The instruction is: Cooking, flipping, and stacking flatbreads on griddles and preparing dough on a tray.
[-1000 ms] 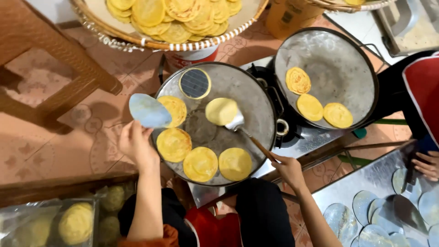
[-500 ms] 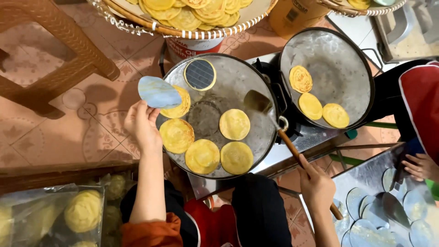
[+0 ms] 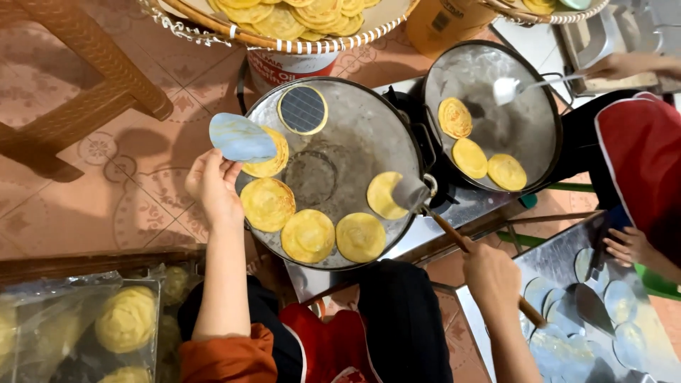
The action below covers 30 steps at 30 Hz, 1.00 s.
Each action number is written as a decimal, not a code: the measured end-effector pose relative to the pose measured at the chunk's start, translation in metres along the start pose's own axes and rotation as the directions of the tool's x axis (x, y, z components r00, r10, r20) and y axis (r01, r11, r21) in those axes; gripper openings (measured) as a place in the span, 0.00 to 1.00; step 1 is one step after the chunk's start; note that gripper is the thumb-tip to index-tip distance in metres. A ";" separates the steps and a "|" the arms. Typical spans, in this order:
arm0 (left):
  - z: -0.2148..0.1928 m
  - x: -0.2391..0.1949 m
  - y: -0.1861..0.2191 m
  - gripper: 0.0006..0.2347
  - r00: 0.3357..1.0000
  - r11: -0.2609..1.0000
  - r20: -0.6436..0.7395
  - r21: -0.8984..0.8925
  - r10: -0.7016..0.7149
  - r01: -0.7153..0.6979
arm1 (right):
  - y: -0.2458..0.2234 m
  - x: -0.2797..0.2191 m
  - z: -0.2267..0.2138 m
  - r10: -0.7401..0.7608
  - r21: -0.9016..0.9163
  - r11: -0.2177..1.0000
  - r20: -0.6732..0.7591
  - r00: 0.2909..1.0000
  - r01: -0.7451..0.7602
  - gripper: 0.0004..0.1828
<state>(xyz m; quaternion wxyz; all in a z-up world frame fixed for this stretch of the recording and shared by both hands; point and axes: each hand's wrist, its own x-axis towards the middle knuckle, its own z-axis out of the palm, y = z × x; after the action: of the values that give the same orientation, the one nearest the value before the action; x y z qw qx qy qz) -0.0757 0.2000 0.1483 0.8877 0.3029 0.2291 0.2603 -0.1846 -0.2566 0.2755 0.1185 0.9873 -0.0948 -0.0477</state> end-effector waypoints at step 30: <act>0.069 -0.212 -0.129 0.03 0.803 0.855 0.481 0.513 -0.353 0.068 | 0.069 -0.061 0.042 0.225 0.928 0.037 0.354 0.908 -0.371 0.15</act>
<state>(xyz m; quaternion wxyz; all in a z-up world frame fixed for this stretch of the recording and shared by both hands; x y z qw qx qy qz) -0.1560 -0.0444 0.1653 0.8379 0.5437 0.0487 -0.0072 -0.2615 -0.3195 0.2555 -0.5640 0.7650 -0.3111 -0.0016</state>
